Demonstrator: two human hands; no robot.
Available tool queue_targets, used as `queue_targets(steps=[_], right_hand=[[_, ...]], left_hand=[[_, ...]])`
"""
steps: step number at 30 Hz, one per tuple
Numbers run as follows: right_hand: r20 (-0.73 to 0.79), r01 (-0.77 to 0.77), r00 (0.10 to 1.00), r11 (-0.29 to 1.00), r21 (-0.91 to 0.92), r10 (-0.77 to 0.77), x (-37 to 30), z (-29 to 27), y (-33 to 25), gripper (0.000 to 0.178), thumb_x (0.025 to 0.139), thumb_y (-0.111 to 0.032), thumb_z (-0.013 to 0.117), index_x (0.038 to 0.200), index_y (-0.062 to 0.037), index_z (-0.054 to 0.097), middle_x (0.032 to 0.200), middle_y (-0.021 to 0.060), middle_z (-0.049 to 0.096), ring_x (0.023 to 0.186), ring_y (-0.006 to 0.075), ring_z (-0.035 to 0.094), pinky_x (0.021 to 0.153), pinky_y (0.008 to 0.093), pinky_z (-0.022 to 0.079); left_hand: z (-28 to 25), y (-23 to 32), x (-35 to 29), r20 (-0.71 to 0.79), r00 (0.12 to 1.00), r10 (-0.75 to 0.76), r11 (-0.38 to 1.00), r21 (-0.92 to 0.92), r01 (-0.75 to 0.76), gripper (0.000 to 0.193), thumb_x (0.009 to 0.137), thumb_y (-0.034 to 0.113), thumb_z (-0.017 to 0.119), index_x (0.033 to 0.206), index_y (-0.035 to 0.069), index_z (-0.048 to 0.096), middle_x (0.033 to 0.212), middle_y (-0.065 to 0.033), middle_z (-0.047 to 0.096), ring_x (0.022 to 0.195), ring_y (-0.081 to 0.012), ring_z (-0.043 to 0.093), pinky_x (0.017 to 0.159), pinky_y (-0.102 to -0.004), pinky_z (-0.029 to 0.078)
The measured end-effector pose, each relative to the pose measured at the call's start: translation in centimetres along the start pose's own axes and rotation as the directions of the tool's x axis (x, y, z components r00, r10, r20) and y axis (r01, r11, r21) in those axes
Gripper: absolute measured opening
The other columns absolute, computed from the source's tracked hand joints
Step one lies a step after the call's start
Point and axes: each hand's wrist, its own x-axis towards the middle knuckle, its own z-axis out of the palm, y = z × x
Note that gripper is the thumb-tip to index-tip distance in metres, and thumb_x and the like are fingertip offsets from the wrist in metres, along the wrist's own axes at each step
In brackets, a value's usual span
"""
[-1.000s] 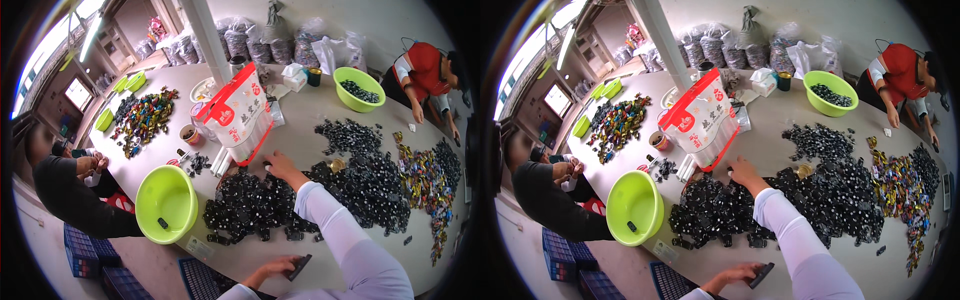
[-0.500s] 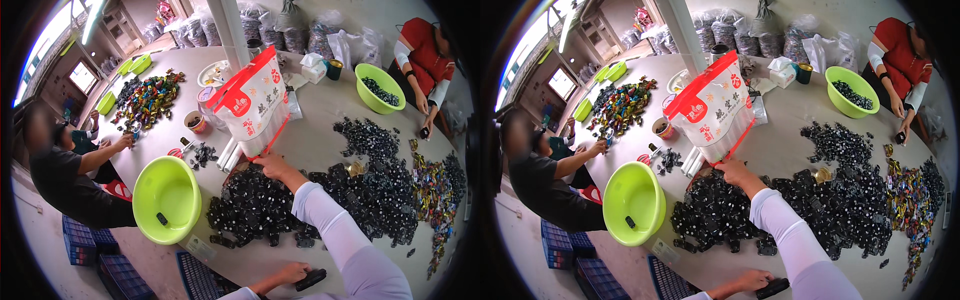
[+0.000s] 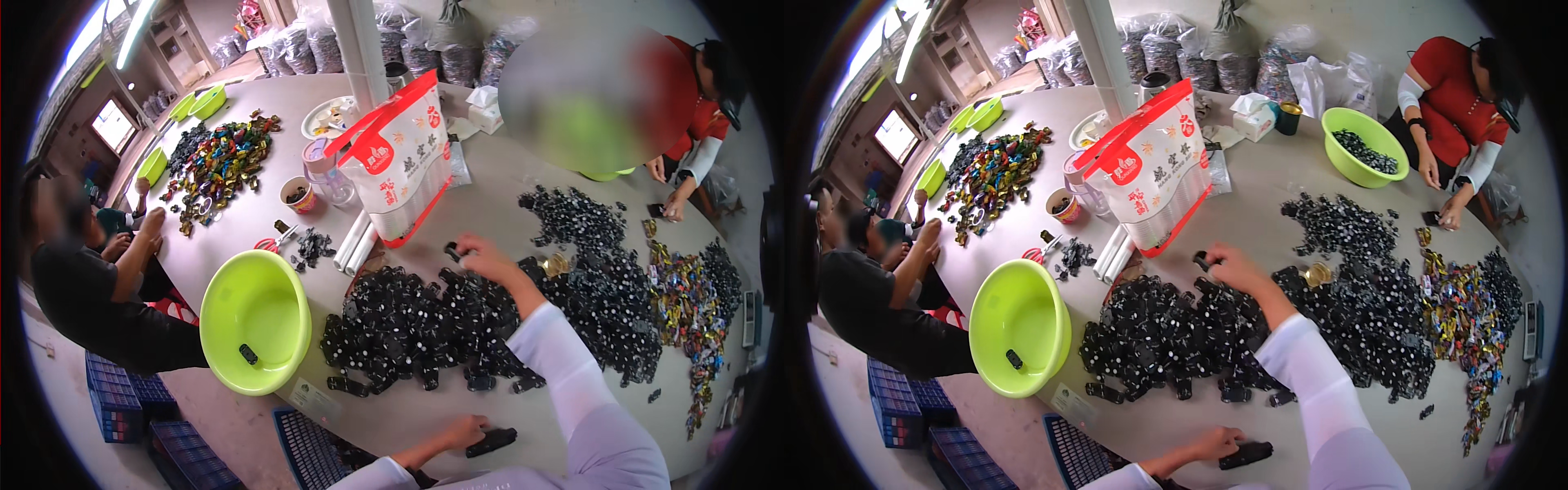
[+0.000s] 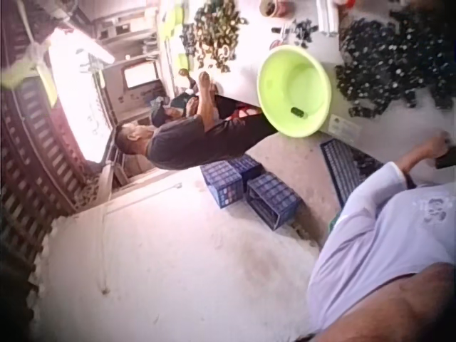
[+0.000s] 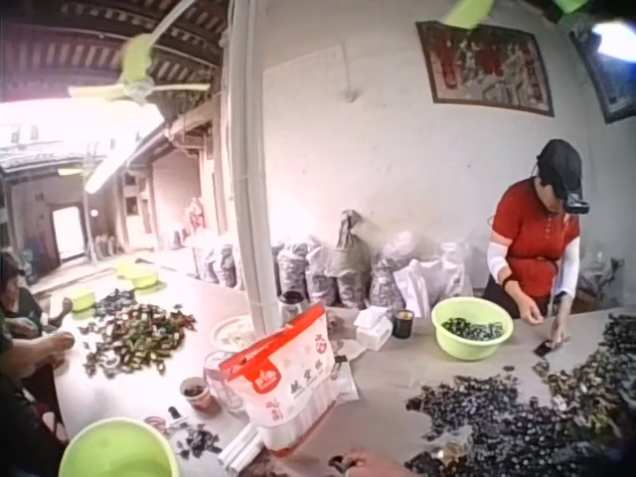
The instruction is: The recorder is assembling and sorting small plastic toy cars at a table.
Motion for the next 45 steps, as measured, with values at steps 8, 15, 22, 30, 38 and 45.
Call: queue_targets(steps=[8,15,22,30,38,45], right_hand=[[-0.002,-0.221,0.969,0.87,-0.44,0.245,-31.1,-2.7,-5.4,0.01,0.063,-0.005,0.056,0.073,-0.0042,0.059,0.094,0.0069,0.052,0.093,0.027,0.048,0.075,0.0349,0.044],[-0.378,-0.34,0.914,0.785,-0.517,0.147,-45.9,0.2,-3.0,0.037,0.064,0.0,0.058,0.1,-0.0051,0.057,0.101,0.0123,0.05,0.097,0.0318,0.046,0.081,0.0386,0.044],[-0.431,-0.249,0.545,0.629,0.736,0.719,-50.3,-0.2,-4.2,0.037,0.075,0.0,0.056,0.111,0.0,0.049,0.104,0.0148,0.055,0.092,0.0275,0.056,0.076,0.037,0.05],[-0.157,0.09,0.903,0.181,0.979,0.4,-47.2,-2.3,-13.8,0.025,0.087,-0.011,0.05,0.11,-0.0022,0.051,0.106,0.0233,0.058,0.093,0.0344,0.061,0.074,0.0353,0.054],[-0.057,-0.03,0.98,0.427,0.904,0.19,-44.5,-2.9,-20.2,0.038,0.077,0.003,0.056,0.115,-0.0027,0.053,0.114,0.0156,0.054,0.099,0.0251,0.058,0.068,0.0314,0.053],[-0.049,-0.028,0.988,0.475,0.879,0.149,-42.6,-0.7,-22.8,0.026,0.082,0.001,0.057,0.107,-0.0043,0.055,0.113,0.0135,0.055,0.104,0.0217,0.055,0.091,0.0331,0.044]], left_hand=[[0.7,3.7,1.0,0.1,0.994,-0.051,0.959,0.282,0.02,0.042,0.066,0.019,0.064,0.104,0.004,0.061,0.092,-0.0175,0.063,0.084,-0.0298,0.061,0.074,-0.0375,0.049],[2.8,4.9,3.0,-0.095,0.99,-0.101,0.922,0.366,0.13,0.027,0.071,0.012,0.063,0.095,0.001,0.062,0.083,-0.0134,0.064,0.069,-0.0214,0.063,0.066,-0.035,0.051],[0.1,15.6,4.7,-0.119,0.978,-0.169,0.56,-0.829,-0.004,0.015,0.082,0.015,0.06,0.092,0.004,0.06,0.077,-0.0059,0.062,0.066,-0.0154,0.059,0.062,-0.0326,0.052],[0.1,28.5,5.6,-0.287,0.956,0.057,0.382,-0.879,-0.286,0.012,0.084,0.013,0.058,0.093,0.004,0.06,0.079,-0.0052,0.06,0.065,-0.0151,0.056,0.06,-0.029,0.049],[0.3,31.6,4.5,-0.329,0.931,0.157,0.185,-0.916,-0.355,0.012,0.082,0.009,0.058,0.093,0.004,0.059,0.076,-0.0057,0.057,0.064,-0.0161,0.05,0.057,-0.0289,0.042],[1.0,35.1,1.9,-0.368,0.861,0.349,0.185,-0.874,-0.449,0.013,0.081,0.007,0.057,0.094,0.004,0.058,0.077,-0.0072,0.059,0.064,-0.017,0.051,0.057,-0.0287,0.041]])
